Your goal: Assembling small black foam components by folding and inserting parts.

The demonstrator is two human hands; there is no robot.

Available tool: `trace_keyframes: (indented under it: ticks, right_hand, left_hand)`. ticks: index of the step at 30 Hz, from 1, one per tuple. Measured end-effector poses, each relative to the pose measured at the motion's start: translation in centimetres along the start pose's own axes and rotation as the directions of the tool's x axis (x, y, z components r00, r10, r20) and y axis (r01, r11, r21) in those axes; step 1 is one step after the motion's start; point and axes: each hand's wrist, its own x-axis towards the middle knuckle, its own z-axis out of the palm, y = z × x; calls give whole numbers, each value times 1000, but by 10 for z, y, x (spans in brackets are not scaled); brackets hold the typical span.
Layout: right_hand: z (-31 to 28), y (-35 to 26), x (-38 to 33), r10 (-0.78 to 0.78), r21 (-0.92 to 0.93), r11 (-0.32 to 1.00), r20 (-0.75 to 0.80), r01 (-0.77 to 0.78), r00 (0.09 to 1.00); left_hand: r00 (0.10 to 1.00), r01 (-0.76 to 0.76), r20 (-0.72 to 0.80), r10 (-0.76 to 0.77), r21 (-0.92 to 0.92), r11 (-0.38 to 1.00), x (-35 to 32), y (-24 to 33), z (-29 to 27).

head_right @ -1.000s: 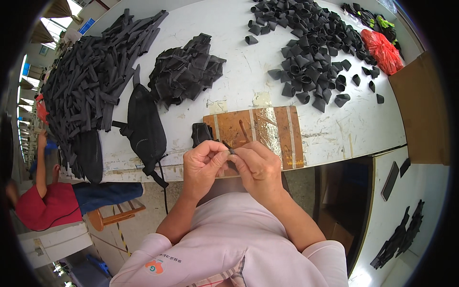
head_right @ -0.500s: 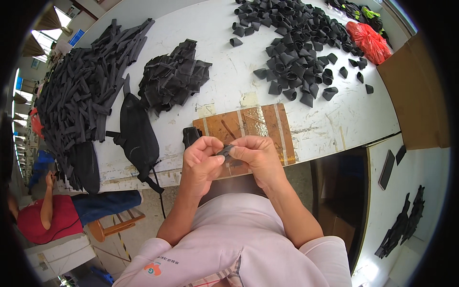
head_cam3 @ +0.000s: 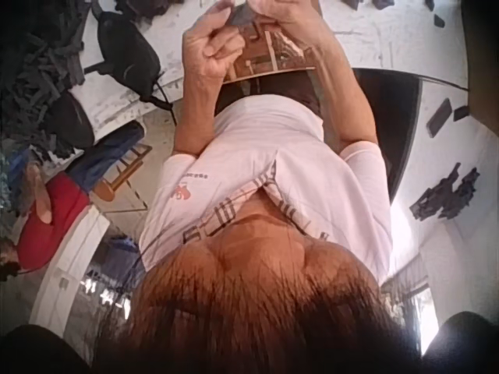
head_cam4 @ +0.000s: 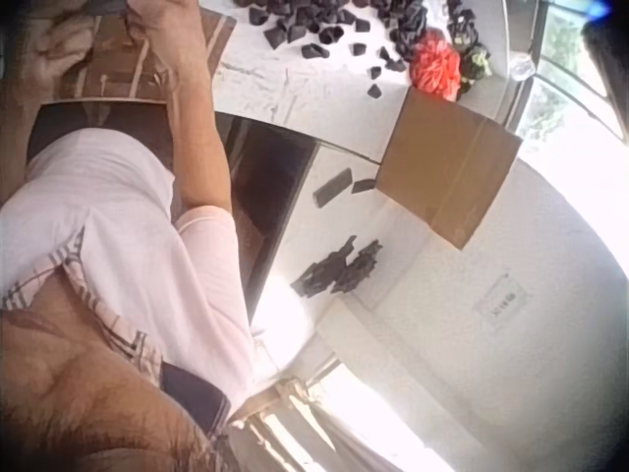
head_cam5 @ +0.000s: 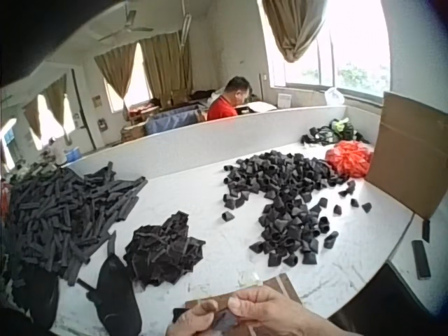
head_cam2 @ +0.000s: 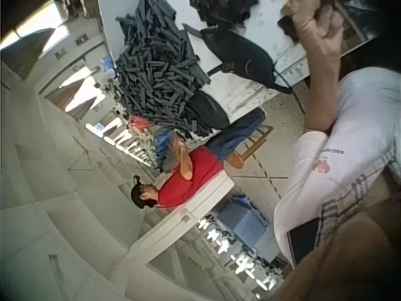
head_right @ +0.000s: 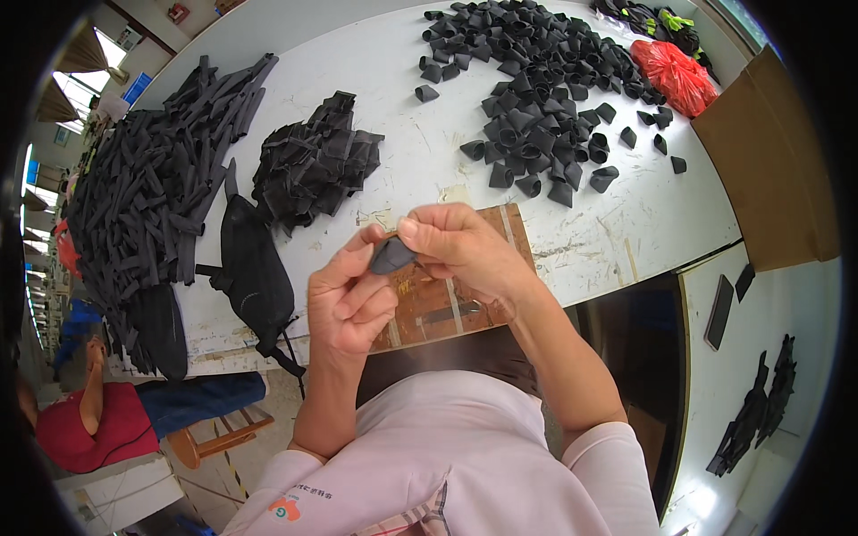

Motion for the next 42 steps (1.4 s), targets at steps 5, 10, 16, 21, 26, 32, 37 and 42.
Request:
trace_keyframes:
  ticks: [5,10,16,21,26,32,37,42]
  right_hand:
    - [-6,18,-9,-51,-111,993,-47,46,998]
    - [0,14,-15,-638,-651,640,-155,408,754]
    - [17,6,-23,-670,-743,497,-2,447,742]
    - [26,-3,-23,-606,-646,638,-86,419,791]
    - [21,6,-21,-691,-715,529,-50,457,721]
    - [16,26,-22,-753,-779,441,-51,446,656]
    - [23,13,-25,-674,-814,447,-34,371,738]
    - [11,-30,-18,-526,-330,840,-304,430,795]
  left_hand:
    - [973,-208,19,228,487,848,-3,-15,-8]
    - [752,-519,425,504,853,55,6,-11,6]
    - [762,-576,383,523,769,276,4,-11,2]
    - [851,-522,325,413,429,737,4,-4,-8]
    - [832,-554,316,455,474,684,3,-9,-20]
    - [805,-544,363,469,767,341,-1,-6,-13]
    - [781,-463,489,387,871,-166,0,6,1]
    - [698,-331,393,598,918,-217,-3,-3,-19]
